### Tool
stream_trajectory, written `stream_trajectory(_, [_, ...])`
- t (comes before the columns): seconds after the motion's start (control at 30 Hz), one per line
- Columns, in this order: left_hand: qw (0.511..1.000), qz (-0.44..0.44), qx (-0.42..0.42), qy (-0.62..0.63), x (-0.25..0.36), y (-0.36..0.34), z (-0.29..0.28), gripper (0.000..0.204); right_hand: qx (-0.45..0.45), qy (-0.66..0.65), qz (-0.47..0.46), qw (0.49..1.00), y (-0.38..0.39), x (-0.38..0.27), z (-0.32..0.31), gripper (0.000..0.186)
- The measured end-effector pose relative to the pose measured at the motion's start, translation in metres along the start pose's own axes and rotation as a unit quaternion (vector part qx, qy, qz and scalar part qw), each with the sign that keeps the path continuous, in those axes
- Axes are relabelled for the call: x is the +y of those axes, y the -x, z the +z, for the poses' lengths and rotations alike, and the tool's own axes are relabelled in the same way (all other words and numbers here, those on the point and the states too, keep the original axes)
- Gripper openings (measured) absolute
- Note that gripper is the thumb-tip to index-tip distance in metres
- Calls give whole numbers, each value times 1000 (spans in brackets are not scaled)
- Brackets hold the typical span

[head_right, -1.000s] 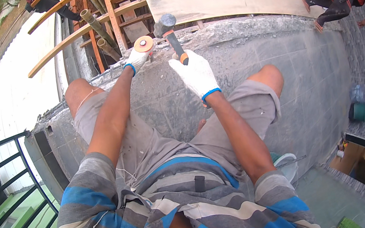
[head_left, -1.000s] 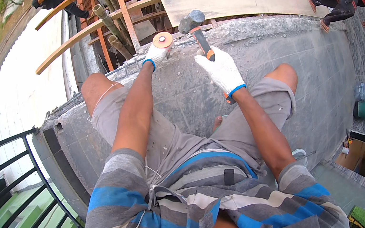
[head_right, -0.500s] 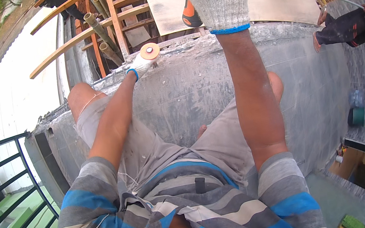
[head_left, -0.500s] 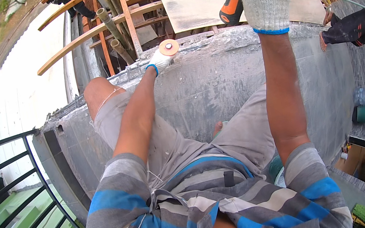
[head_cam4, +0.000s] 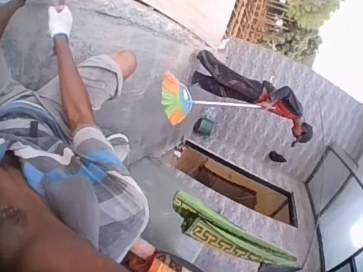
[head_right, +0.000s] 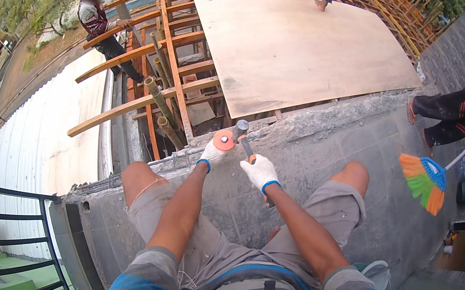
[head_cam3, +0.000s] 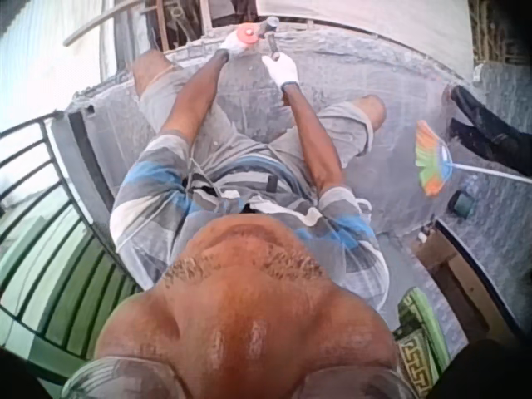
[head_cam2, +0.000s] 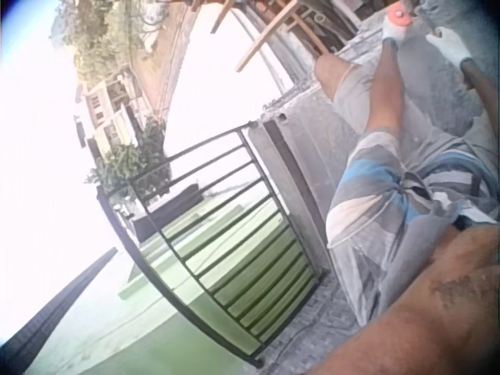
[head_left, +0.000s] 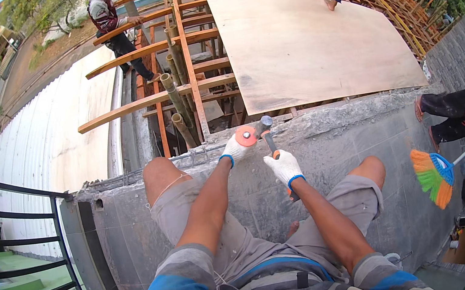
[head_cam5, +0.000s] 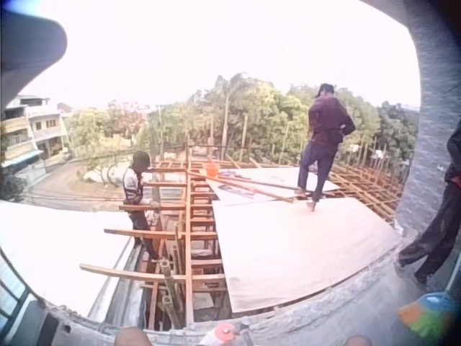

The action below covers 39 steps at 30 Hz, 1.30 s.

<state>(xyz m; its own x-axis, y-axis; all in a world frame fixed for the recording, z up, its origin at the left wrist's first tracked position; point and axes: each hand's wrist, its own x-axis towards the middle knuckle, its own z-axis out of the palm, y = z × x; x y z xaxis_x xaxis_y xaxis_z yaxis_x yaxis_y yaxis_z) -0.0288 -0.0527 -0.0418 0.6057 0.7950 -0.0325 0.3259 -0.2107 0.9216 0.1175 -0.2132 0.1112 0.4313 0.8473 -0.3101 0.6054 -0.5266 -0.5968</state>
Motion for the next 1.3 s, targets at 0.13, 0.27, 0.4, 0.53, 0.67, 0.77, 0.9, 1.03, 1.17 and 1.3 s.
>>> stream_trajectory(0.13, [994,2,86,-74,-9,0,2,44,-23,-60,83,994,9,-9,-32,45])
stream_trajectory(0.27, [993,-23,69,-88,8,1,-8,45,8,-141,33,989,16,-27,-69,45])
stream_trajectory(0.4, [992,-50,108,42,44,-2,-19,41,56,-215,-54,973,18,-72,-119,47])
stream_trajectory(0.53, [991,-60,89,78,60,-4,-21,42,137,-144,-120,973,27,-133,-179,49])
stream_trajectory(0.67, [994,-77,60,54,56,-4,-13,43,215,-214,-251,919,47,-188,-221,46])
stream_trajectory(0.77, [995,-63,50,53,51,-7,-6,45,242,-294,-256,888,54,-210,-239,28])
stream_trajectory(0.9, [996,-65,29,60,45,-11,3,45,266,-182,-285,903,35,-193,-216,40])
stream_trajectory(1.03, [998,-57,27,29,36,-14,8,45,186,-75,-186,962,9,-121,-135,49])
stream_trajectory(1.17, [993,-47,-56,-94,30,-17,3,43,-10,68,-70,995,-5,-40,-47,47])
stream_trajectory(1.3, [995,-90,-23,26,33,-13,0,45,-12,-10,-37,999,1,-13,-30,44])
